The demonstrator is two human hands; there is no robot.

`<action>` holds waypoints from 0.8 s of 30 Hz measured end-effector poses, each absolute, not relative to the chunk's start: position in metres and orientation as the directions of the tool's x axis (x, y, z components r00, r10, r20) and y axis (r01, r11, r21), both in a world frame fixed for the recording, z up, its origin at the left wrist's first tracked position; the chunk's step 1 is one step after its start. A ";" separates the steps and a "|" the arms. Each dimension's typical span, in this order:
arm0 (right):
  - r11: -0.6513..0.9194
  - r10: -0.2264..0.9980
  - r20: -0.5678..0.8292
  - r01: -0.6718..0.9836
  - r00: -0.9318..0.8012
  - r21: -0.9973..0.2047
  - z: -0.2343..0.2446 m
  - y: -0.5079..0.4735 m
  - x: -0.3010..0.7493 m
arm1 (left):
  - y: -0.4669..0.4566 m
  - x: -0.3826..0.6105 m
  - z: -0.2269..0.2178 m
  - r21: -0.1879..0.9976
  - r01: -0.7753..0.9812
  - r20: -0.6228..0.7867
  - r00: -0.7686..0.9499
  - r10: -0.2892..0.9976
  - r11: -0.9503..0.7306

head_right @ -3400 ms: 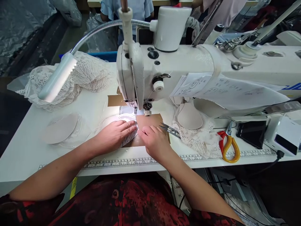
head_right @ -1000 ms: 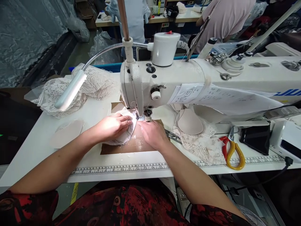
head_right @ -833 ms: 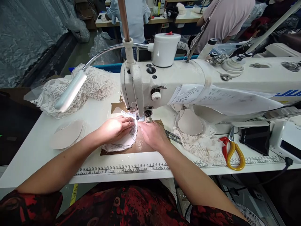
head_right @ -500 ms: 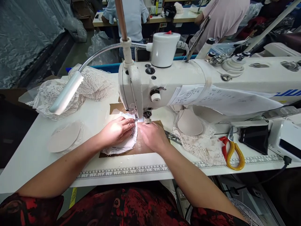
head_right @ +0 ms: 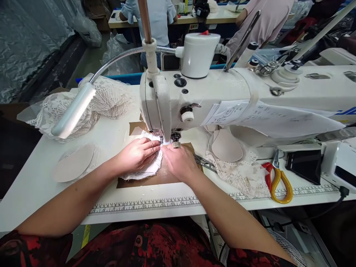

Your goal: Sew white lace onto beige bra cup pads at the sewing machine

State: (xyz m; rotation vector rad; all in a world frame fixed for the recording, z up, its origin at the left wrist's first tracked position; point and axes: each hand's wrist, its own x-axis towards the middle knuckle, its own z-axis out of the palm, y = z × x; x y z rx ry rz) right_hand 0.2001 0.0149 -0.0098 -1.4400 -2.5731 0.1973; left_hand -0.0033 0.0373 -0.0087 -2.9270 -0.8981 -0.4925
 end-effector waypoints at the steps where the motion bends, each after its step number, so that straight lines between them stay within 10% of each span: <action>1: 0.520 0.854 0.101 0.832 -0.510 -0.192 -0.009 0.015 0.199 | 0.038 -0.004 -0.009 0.056 0.552 0.303 0.785 0.541 -0.832; 24: 0.582 0.812 0.184 0.792 -0.554 -0.185 -0.017 0.016 0.202 | 0.039 -0.006 -0.013 0.172 0.576 0.263 0.755 0.601 -0.799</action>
